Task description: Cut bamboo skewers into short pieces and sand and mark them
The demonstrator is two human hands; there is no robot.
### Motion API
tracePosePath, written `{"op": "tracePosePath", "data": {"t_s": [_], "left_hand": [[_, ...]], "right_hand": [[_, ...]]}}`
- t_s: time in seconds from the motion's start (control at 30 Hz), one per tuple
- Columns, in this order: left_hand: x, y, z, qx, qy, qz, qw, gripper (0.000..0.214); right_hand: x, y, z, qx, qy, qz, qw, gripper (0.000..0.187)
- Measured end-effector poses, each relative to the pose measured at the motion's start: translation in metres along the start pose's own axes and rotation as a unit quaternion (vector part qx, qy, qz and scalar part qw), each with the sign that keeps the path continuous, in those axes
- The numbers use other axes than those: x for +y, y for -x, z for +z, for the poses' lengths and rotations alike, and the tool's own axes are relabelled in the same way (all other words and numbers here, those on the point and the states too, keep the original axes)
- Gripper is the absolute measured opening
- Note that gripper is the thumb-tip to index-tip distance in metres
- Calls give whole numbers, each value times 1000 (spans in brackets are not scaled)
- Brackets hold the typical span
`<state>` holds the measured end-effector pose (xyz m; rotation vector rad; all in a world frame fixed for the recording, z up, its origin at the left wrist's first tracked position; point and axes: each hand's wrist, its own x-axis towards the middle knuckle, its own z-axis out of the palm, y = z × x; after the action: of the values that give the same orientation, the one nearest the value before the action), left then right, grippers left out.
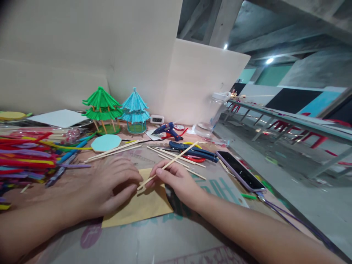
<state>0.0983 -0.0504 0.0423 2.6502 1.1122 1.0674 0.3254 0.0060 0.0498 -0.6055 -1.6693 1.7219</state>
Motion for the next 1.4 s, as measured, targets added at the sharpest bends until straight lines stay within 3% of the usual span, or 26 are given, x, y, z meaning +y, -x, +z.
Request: {"op": "tracePosePath", "data": {"t_s": [0.13, 0.27, 0.4, 0.5, 0.7, 0.9, 0.97, 1.1, 1.17, 1.27, 1.4], "left_hand": [[3, 2, 0, -73, 12, -32, 997, 32], [0, 3, 3, -118, 3, -45, 992, 41], [-3, 5, 4, -138, -3, -43, 990, 39], [-3, 5, 3, -139, -8, -36, 990, 39], [-4, 4, 2, -156, -9, -29, 987, 33], [-7, 5, 3, -151, -16, -16, 988, 32], [-8, 5, 4, -152, -22, -13, 988, 32], [-8, 6, 6, -139, -37, -22, 989, 33], [-8, 6, 6, -137, -40, -22, 990, 32], [-8, 6, 6, -148, -39, -18, 988, 30], [-9, 7, 7, -148, -38, -21, 988, 32]], "right_hand": [[-5, 2, 3, 21, 51, -7, 998, 29], [-6, 0, -5, 99, 161, -48, 981, 36], [-1, -2, -19, 81, 380, -125, 913, 44], [0, 1, -20, 37, 462, -173, 869, 46], [-8, 10, -2, -112, 453, -237, 852, 27], [-9, 12, 0, -154, 431, -192, 868, 24], [-7, 10, -4, -183, 434, -198, 859, 24], [-5, 4, -11, -136, 496, -227, 827, 21], [-6, 4, -11, -131, 496, -225, 828, 21], [-7, 5, -9, -194, 458, -218, 839, 22], [-7, 2, -12, -136, 502, -228, 823, 21]]}}
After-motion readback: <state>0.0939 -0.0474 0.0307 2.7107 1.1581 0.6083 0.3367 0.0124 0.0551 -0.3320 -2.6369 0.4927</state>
